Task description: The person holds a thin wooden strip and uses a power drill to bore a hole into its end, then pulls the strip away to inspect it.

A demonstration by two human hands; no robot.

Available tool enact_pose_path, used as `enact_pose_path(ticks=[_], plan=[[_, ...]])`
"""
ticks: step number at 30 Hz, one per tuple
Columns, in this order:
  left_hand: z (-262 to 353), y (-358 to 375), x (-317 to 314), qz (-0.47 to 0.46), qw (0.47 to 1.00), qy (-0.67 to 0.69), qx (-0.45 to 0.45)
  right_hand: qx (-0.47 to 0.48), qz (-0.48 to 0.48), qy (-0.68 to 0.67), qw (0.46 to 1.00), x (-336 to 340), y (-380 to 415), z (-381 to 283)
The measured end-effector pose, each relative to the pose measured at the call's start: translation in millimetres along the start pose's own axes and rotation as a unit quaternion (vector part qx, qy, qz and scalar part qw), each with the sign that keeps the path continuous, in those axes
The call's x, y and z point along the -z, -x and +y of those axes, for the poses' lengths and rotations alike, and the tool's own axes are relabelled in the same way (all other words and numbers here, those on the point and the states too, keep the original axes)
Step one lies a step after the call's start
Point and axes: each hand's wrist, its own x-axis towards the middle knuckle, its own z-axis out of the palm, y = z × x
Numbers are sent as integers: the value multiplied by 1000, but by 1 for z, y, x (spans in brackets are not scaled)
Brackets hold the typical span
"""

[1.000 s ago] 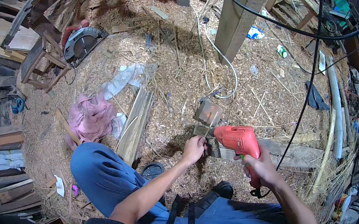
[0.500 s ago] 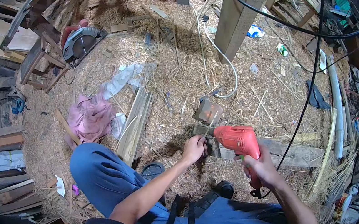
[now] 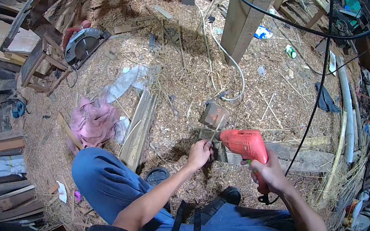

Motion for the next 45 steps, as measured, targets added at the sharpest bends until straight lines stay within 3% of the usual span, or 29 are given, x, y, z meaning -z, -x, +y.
enact_pose_path(ticks=[15,36,45], plan=[[-3,-2,-1,3,1000,-13,8,23,8,-7,1000,-3,1,0],[6,3,0,2,999,22,30,-27,46,59,997,-22,1,-13],[3,4,1,5,998,66,-13,48,105,83,990,-49,1,-11]])
